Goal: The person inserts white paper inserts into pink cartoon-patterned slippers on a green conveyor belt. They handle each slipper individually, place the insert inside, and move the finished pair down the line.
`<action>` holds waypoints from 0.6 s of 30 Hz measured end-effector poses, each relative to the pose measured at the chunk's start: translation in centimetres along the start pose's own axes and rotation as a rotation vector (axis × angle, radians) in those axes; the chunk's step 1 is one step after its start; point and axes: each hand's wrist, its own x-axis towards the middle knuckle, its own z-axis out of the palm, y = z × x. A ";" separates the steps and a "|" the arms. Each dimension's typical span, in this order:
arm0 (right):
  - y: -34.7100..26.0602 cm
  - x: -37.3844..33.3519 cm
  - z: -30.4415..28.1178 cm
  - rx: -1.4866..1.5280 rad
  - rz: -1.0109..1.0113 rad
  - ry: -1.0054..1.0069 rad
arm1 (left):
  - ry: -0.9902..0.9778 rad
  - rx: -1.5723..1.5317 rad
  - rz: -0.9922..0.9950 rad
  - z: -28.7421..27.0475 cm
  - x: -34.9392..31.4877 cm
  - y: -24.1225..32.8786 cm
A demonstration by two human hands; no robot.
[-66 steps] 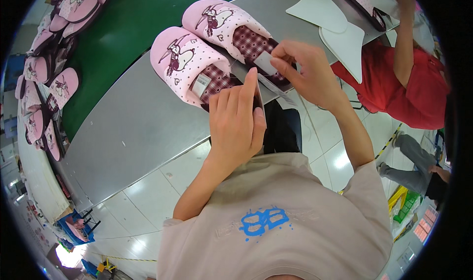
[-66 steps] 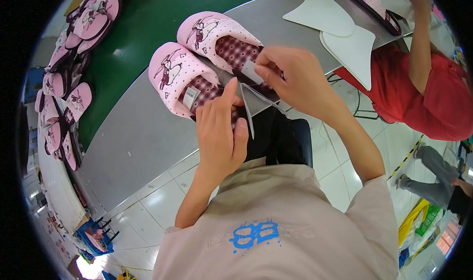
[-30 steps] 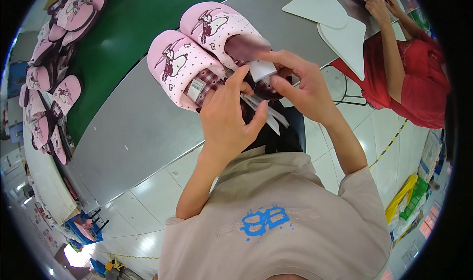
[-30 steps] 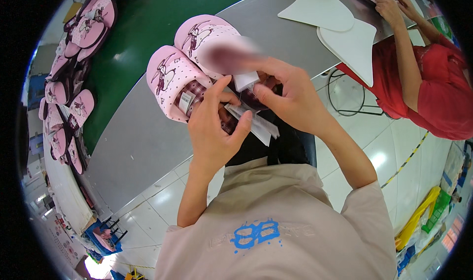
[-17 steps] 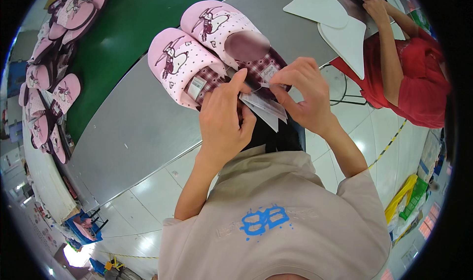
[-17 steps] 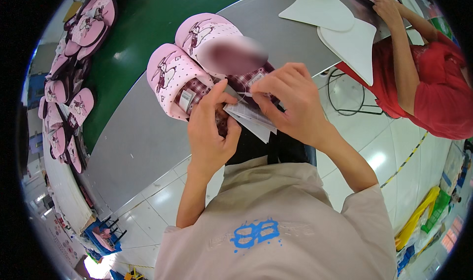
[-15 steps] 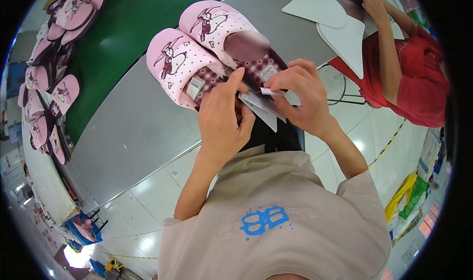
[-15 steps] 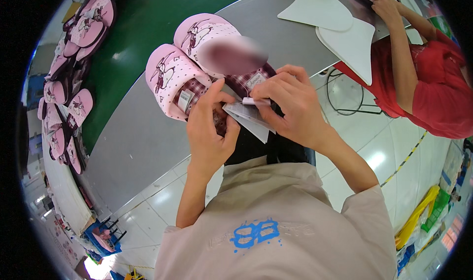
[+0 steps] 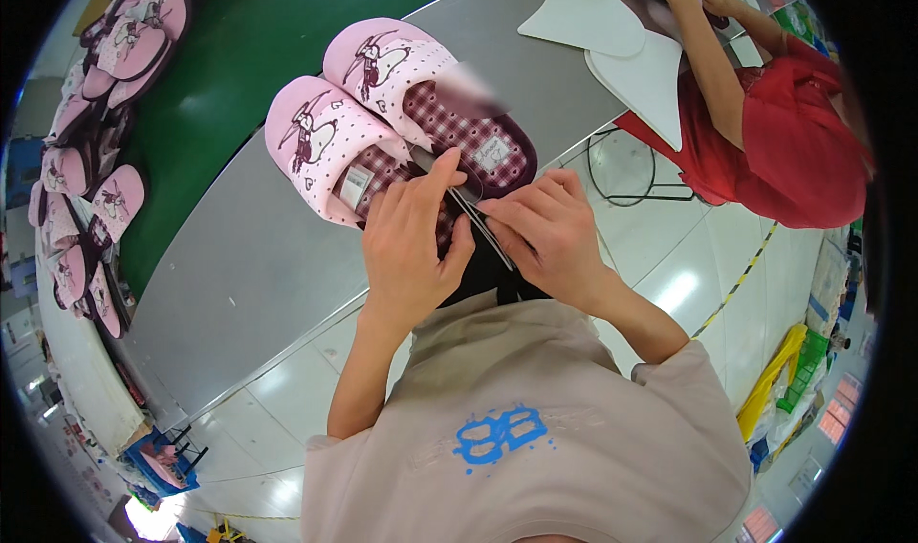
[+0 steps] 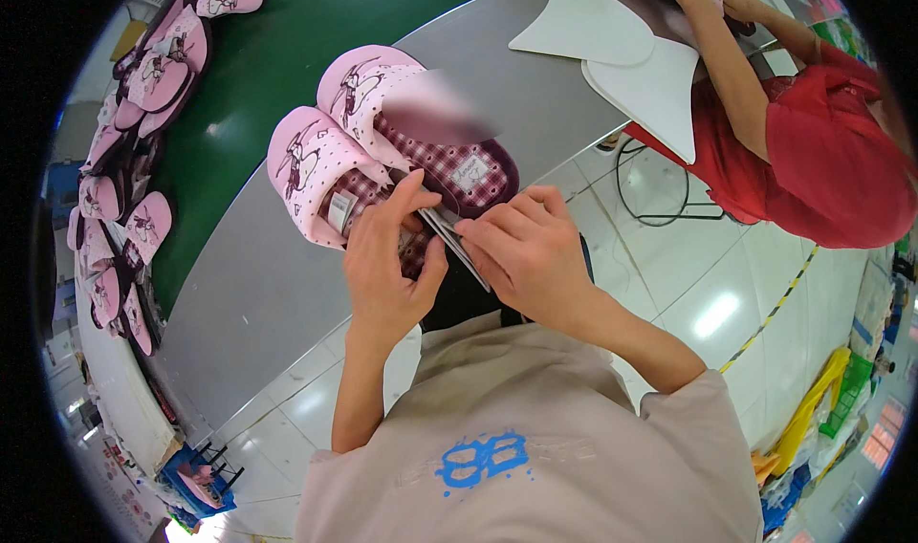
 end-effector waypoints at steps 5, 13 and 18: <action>-0.2 -0.4 -0.1 0.126 0.055 -0.124 | -0.040 -0.034 0.042 -0.1 0.1 0.0; 4.3 3.7 -5.2 0.196 0.269 -0.159 | -0.134 0.008 0.045 -0.3 0.8 0.7; 18.0 10.1 -7.1 -0.684 -0.040 -0.119 | -0.076 0.034 0.083 0.4 1.1 0.8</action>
